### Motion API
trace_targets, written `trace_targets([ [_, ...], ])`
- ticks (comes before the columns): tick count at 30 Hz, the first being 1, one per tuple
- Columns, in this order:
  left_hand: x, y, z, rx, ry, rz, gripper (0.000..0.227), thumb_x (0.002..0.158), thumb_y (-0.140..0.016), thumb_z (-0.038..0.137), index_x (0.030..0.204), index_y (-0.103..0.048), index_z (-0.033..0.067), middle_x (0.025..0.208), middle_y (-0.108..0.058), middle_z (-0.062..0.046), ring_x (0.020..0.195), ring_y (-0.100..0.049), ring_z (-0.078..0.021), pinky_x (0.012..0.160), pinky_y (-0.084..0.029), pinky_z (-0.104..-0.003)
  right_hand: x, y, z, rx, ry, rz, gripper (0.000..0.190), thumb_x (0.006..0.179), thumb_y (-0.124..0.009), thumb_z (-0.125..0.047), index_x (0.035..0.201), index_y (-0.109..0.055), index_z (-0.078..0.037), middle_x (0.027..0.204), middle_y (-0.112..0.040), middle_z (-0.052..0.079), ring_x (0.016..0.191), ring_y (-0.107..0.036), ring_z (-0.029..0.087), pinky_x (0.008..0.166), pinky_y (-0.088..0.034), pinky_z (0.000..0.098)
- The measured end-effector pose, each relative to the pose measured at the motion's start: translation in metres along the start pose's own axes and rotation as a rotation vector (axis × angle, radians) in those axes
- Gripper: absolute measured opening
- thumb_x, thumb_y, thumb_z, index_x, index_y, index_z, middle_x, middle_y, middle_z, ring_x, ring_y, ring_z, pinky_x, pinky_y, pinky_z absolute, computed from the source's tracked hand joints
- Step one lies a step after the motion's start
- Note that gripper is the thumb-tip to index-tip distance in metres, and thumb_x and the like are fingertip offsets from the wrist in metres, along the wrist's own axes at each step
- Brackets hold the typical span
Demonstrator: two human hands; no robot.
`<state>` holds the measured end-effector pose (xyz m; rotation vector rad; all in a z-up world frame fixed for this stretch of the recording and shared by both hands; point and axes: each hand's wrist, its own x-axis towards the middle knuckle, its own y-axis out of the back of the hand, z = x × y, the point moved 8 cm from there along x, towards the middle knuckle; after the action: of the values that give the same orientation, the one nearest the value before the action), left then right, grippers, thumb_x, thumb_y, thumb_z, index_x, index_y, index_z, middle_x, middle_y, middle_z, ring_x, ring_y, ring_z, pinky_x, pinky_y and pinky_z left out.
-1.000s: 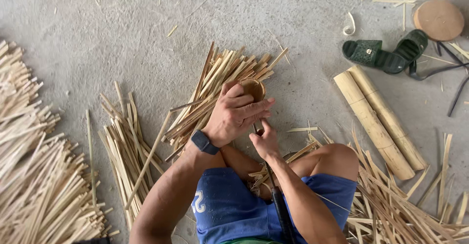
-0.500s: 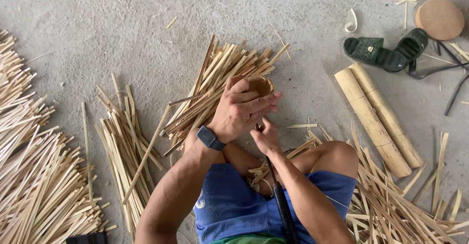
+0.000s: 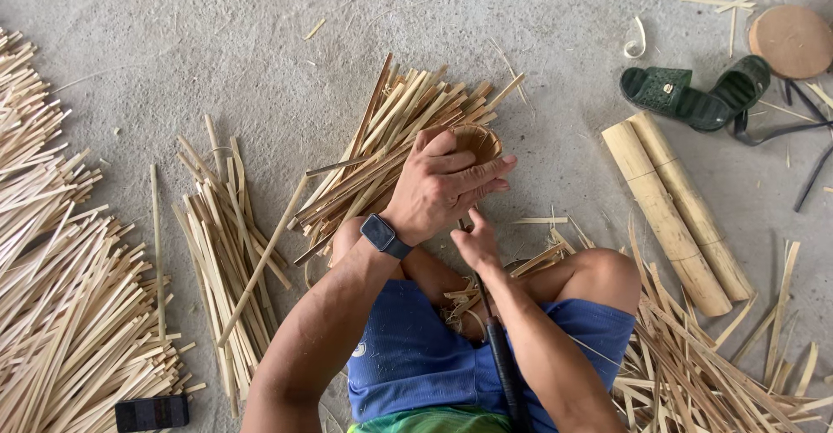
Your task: The person peels layers from bamboo strips using a knife and their hands.
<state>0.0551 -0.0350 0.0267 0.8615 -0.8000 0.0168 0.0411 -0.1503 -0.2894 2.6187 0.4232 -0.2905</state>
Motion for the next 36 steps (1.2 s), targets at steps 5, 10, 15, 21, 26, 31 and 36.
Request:
trace_targets([
  [5, 0.003, 0.01, -0.003, 0.031, -0.052, -0.075, 0.058, 0.095, -0.076, 0.028, 0.149, -0.055, 0.0232, 0.105, -0.06, -0.001, 0.114, -0.053, -0.0226, 0.101, -0.047, -0.045, -0.05, 0.027, -0.061, 0.794, -0.163, -0.232, 0.091, 0.081, -0.055, 0.0, 0.165, -0.023, -0.013, 0.062, -0.048, -0.001, 0.043, -0.04, 0.004, 0.037, -0.035, 0.0219],
  [10, 0.009, -0.014, -0.016, 0.079, 0.008, -0.384, 0.07, 0.09, -0.074, 0.015, 0.156, -0.052, 0.0201, 0.099, -0.06, -0.001, 0.104, -0.053, -0.0239, 0.093, -0.049, -0.041, -0.064, 0.051, -0.122, 0.731, 0.015, -0.206, 0.09, 0.083, -0.055, 0.003, 0.165, -0.021, -0.011, 0.065, -0.051, -0.001, 0.045, -0.042, 0.004, 0.039, -0.036, 0.0213],
  [15, 0.007, -0.001, -0.01, 0.082, -0.064, -0.185, 0.062, 0.089, -0.075, 0.027, 0.148, -0.055, 0.0188, 0.105, -0.065, -0.001, 0.117, -0.058, -0.0232, 0.093, -0.045, -0.044, -0.061, 0.063, -0.141, 0.729, 0.048, -0.19, 0.084, 0.09, -0.054, 0.0, 0.166, -0.019, -0.011, 0.058, -0.048, -0.002, 0.041, -0.039, 0.004, 0.038, -0.035, 0.0209],
  [21, -0.003, 0.001, -0.009, 0.022, -0.05, -0.102, 0.055, 0.095, -0.075, 0.03, 0.146, -0.06, 0.0185, 0.094, -0.062, 0.001, 0.107, -0.061, -0.0209, 0.104, -0.046, -0.043, -0.052, 0.059, -0.136, 0.644, 0.097, -0.182, 0.091, 0.082, -0.053, 0.003, 0.165, -0.017, -0.01, 0.06, -0.051, -0.002, 0.043, -0.043, 0.004, 0.038, -0.039, 0.021],
  [26, -0.01, 0.002, -0.003, 0.051, -0.055, -0.09, 0.054, 0.096, -0.077, 0.026, 0.146, -0.06, 0.0181, 0.085, -0.055, 0.002, 0.093, -0.053, -0.0207, 0.103, -0.045, -0.044, -0.007, 0.007, -0.049, 0.515, -0.27, -0.13, 0.097, 0.076, -0.058, -0.007, 0.163, -0.016, -0.014, 0.054, -0.051, 0.007, 0.035, -0.042, 0.012, 0.032, -0.039, 0.0276],
  [31, -0.011, 0.008, -0.004, 0.055, -0.026, -0.04, 0.053, 0.097, -0.078, 0.025, 0.147, -0.059, 0.0201, 0.085, -0.056, 0.005, 0.094, -0.051, -0.0203, 0.094, -0.043, -0.042, 0.012, -0.016, 0.015, 0.286, -0.104, -0.046, 0.095, 0.078, -0.063, -0.013, 0.162, -0.019, -0.009, 0.063, -0.058, 0.004, 0.041, -0.051, 0.009, 0.037, -0.045, 0.0261],
  [36, -0.008, 0.003, -0.003, 0.064, -0.022, -0.052, 0.056, 0.096, -0.077, 0.026, 0.148, -0.058, 0.0192, 0.089, -0.06, 0.006, 0.098, -0.053, -0.0209, 0.096, -0.041, -0.042, -0.004, -0.005, -0.005, -0.284, 0.779, 0.381, 0.103, 0.095, -0.074, -0.022, 0.17, -0.004, -0.025, 0.109, -0.062, 0.021, 0.092, -0.066, 0.023, 0.08, -0.06, 0.0238],
])
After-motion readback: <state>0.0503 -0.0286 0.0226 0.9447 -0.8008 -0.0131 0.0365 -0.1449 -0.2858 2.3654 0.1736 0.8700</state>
